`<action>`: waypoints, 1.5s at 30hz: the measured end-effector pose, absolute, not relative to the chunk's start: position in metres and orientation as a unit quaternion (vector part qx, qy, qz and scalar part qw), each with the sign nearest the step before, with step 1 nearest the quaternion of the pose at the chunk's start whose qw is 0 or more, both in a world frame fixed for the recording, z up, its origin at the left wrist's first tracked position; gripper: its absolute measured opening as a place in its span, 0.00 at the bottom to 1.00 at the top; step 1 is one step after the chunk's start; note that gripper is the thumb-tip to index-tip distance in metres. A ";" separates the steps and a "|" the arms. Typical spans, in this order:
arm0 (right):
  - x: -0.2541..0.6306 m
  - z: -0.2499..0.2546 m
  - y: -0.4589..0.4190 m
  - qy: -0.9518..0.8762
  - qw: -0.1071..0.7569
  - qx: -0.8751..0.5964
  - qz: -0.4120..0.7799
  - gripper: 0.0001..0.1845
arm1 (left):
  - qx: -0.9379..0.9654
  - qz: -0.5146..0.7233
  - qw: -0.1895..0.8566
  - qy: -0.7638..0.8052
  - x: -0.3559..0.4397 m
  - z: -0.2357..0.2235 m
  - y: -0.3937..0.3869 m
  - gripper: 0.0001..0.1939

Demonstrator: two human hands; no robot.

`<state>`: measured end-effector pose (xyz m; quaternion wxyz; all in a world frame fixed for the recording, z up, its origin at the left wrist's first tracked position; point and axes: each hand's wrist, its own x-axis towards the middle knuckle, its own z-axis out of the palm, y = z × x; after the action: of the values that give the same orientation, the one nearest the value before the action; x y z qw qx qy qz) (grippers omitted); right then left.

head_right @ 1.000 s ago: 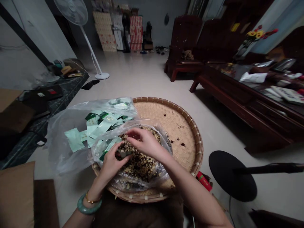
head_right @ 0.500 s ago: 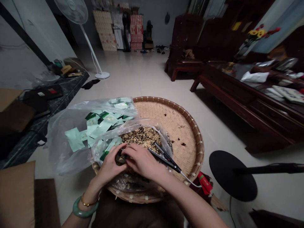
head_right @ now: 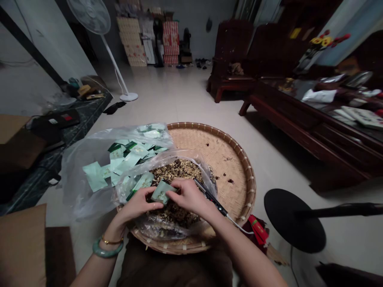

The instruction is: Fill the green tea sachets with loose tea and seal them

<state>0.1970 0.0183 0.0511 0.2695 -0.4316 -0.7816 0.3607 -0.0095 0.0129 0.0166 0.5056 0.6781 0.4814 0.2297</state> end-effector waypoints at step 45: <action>0.192 0.014 0.000 -0.539 0.446 -0.509 0.501 0.11 | 0.428 0.426 0.639 0.476 0.034 0.009 -0.011 0.17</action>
<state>0.1924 -0.0002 0.0145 0.4457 -0.5089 -0.5395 0.5014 0.0335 -0.0111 0.0085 0.6388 0.4281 0.4761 0.4265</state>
